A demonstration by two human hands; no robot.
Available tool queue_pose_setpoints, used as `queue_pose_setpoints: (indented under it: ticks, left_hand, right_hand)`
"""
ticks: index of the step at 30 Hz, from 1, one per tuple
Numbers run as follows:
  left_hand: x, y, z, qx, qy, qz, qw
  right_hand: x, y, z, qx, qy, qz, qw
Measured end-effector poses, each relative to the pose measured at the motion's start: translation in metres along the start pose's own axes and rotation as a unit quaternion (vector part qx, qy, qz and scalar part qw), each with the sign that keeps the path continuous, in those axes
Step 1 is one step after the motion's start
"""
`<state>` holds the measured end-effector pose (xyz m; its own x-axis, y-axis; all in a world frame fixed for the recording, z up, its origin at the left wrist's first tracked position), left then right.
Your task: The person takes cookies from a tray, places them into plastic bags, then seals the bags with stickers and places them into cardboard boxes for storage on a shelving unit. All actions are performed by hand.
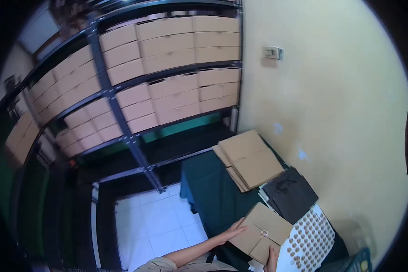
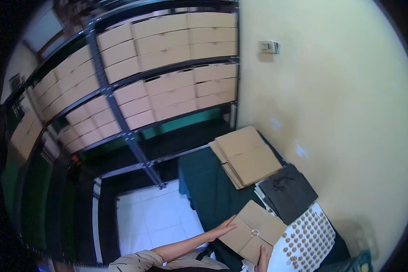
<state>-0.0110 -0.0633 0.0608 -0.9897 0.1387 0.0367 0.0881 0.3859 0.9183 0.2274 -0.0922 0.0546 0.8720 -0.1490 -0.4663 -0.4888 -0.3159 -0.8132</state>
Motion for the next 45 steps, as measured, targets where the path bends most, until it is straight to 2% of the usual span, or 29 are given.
queue_pose_setpoints:
  ticks: [3, 5, 6, 7, 8, 9, 11, 13, 15, 17, 19, 20, 21, 24, 25, 27, 28, 31, 32, 33, 35, 36, 38, 41, 43, 45]
  left_hand:
    - [0.004, 0.014, -0.041, -0.044, 0.029, 0.047, 0.997]
    - [0.008, 0.018, -0.066, -0.081, 0.005, -0.100, 0.992]
    - [0.008, 0.002, -0.070, -0.083, 0.043, -0.136, 0.986]
    - [0.009, -0.001, -0.079, -0.080, 0.062, -0.138, 0.985]
    - [0.010, -0.004, -0.091, -0.088, 0.087, -0.152, 0.981]
    - [0.016, -0.008, -0.108, -0.096, 0.106, -0.163, 0.976]
    - [0.025, -0.002, -0.148, -0.065, 0.128, -0.189, 0.971]
    - [0.034, -0.011, -0.180, -0.067, 0.198, -0.203, 0.957]
    - [0.038, -0.024, -0.207, -0.064, 0.235, -0.221, 0.944]
    - [0.040, -0.035, -0.236, -0.052, 0.292, -0.258, 0.920]
    - [0.043, -0.048, -0.264, -0.060, 0.338, -0.281, 0.896]
    - [0.047, -0.056, -0.275, -0.060, 0.355, -0.305, 0.882]
    - [0.053, -0.062, -0.289, -0.059, 0.372, -0.328, 0.866]
    - [0.072, -0.065, -0.328, -0.054, 0.438, -0.315, 0.840]
    - [0.080, -0.070, -0.339, -0.058, 0.445, -0.317, 0.835]
    - [0.098, -0.081, -0.362, -0.082, 0.469, -0.299, 0.827]
    - [0.110, -0.082, -0.375, -0.089, 0.481, -0.260, 0.832]
    - [0.154, -0.083, -0.415, -0.121, 0.494, -0.230, 0.830]
    - [0.172, -0.099, -0.421, -0.121, 0.506, -0.285, 0.805]
    - [0.190, -0.102, -0.431, -0.177, 0.499, -0.303, 0.793]
    - [0.219, -0.107, -0.442, -0.216, 0.561, -0.302, 0.740]
    - [0.231, -0.104, -0.451, -0.218, 0.562, -0.301, 0.739]
    - [0.254, -0.107, -0.466, -0.125, 0.568, -0.434, 0.688]
    - [0.292, -0.127, -0.485, -0.174, 0.575, -0.445, 0.664]
    - [0.312, -0.114, -0.497, -0.157, 0.570, -0.472, 0.654]
    - [0.338, -0.102, -0.506, -0.142, 0.579, -0.428, 0.680]
  right_hand:
    - [0.010, -0.017, -0.008, -0.074, -0.011, 0.032, 0.997]
    - [0.019, -0.023, -0.004, -0.103, -0.021, 0.032, 0.994]
    - [0.020, -0.023, -0.001, -0.098, -0.049, 0.059, 0.992]
    - [0.022, -0.019, 0.003, -0.097, -0.076, 0.090, 0.988]
    - [0.043, 0.000, 0.023, -0.160, -0.102, 0.106, 0.976]
    - [0.023, 0.002, 0.014, -0.146, -0.133, 0.048, 0.979]
    - [0.022, 0.033, 0.027, -0.160, -0.174, 0.036, 0.971]
    - [-0.005, 0.050, 0.018, -0.225, -0.164, 0.039, 0.960]
    - [-0.039, 0.064, 0.005, -0.213, -0.179, 0.016, 0.960]
    - [-0.076, 0.066, -0.012, -0.272, -0.200, 0.031, 0.941]
    - [-0.096, 0.096, -0.007, -0.245, -0.280, 0.041, 0.927]
    - [-0.102, 0.116, -0.001, -0.288, -0.301, 0.043, 0.908]
    - [-0.146, 0.089, -0.034, -0.259, -0.313, -0.001, 0.914]
    - [-0.200, 0.095, -0.058, -0.295, -0.400, -0.069, 0.865]
    - [-0.217, 0.100, -0.063, -0.298, -0.408, -0.072, 0.860]
    - [-0.261, 0.108, -0.082, -0.291, -0.481, -0.055, 0.825]
    - [-0.286, 0.108, -0.095, -0.286, -0.474, -0.088, 0.828]
    - [-0.342, 0.130, -0.116, -0.293, -0.517, -0.067, 0.802]
    - [-0.363, 0.135, -0.124, -0.285, -0.530, -0.053, 0.797]
    - [-0.384, 0.141, -0.131, -0.284, -0.534, -0.054, 0.794]
    - [-0.418, 0.152, -0.146, -0.302, -0.557, -0.074, 0.770]
    - [-0.433, 0.159, -0.152, -0.305, -0.564, -0.092, 0.762]
    - [-0.462, 0.175, -0.166, -0.316, -0.572, -0.092, 0.751]
    - [-0.498, 0.201, -0.181, -0.319, -0.584, -0.092, 0.741]
    - [-0.513, 0.222, -0.181, -0.375, -0.535, -0.097, 0.751]
    - [-0.533, 0.237, -0.183, -0.378, -0.509, -0.064, 0.771]
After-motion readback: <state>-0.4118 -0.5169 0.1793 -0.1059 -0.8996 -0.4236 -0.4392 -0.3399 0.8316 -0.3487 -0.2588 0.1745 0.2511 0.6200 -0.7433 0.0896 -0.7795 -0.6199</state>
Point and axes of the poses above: each hand's wrist, its own z-axis towards the middle knuckle, its own x-axis out of the back of the hand, y = z × x, the point moved 2 cm from there along z, towards the middle knuckle, and after that the axes turned 10 degrees about z, right-handed, at the moved point
